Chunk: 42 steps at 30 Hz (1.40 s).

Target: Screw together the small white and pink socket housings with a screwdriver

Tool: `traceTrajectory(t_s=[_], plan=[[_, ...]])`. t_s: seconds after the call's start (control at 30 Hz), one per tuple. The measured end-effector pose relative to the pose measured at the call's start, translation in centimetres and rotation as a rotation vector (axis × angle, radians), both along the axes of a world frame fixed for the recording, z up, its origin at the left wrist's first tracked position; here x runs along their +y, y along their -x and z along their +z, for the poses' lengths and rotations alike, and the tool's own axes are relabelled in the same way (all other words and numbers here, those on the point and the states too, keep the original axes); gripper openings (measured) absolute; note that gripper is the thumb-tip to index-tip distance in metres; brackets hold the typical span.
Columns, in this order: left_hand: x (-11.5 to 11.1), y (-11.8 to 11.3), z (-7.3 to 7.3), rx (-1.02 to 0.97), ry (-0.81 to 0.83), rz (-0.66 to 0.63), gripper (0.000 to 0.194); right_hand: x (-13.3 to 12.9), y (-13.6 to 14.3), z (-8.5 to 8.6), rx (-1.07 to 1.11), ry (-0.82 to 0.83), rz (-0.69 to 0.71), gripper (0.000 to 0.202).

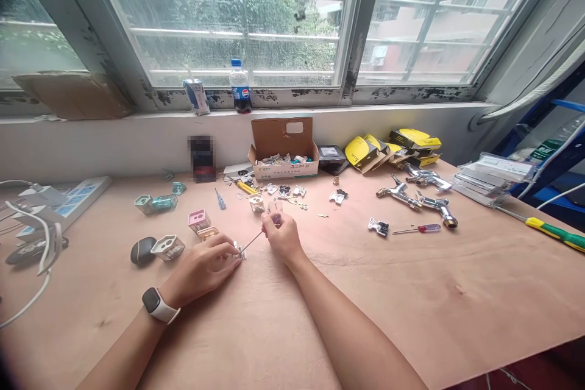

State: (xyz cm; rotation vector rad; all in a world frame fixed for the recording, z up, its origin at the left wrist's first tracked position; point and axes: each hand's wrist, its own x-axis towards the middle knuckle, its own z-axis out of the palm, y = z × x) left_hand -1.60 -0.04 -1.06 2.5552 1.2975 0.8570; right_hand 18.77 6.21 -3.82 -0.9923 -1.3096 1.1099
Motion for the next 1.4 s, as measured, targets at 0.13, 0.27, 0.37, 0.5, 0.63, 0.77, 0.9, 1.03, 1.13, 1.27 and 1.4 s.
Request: traceTrajectory(t_s=[0.13,0.27,0.37,0.5,0.63,0.77,0.9,1.03,1.13,1.27,1.4], plan=[[0.0,0.1,-0.1,-0.005,0.002,-0.010,0.008,0.0,0.0,-0.1,-0.040,-0.026,-0.002,0.045],[0.1,0.1,-0.3,0.001,0.016,0.005,0.008,-0.1,0.0,-0.1,-0.073,-0.043,0.002,0.044],[0.1,0.2,-0.3,-0.003,0.020,0.001,0.010,0.0,0.0,-0.3,-0.069,-0.049,0.008,0.042],[0.0,0.2,-0.2,-0.012,0.028,-0.007,0.010,0.0,0.1,-0.5,-0.066,-0.052,0.015,0.043],[0.0,0.2,-0.3,-0.011,0.035,-0.001,0.009,-0.1,0.1,0.1,0.007,0.012,0.027,0.044],[0.0,0.2,-0.3,-0.018,0.049,0.025,0.020,-0.2,0.1,1.0,0.156,0.115,0.016,0.043],[-0.2,0.3,0.1,-0.051,0.082,0.023,0.041,-0.1,0.1,1.1,0.206,0.136,0.014,0.046],[-0.2,0.7,0.3,-0.064,0.054,0.051,0.026,0.0,0.1,0.5,0.090,0.057,0.009,0.048],[0.0,0.9,0.1,-0.045,0.040,0.049,0.023,0.0,0.1,0.1,0.014,0.021,0.028,0.048],[0.0,0.7,-0.1,-0.031,0.048,0.048,0.030,0.0,0.0,0.0,-0.036,-0.007,0.048,0.048],[-0.1,0.3,-0.2,-0.032,0.065,0.034,0.037,0.0,0.0,-0.2,-0.074,-0.012,0.065,0.046]])
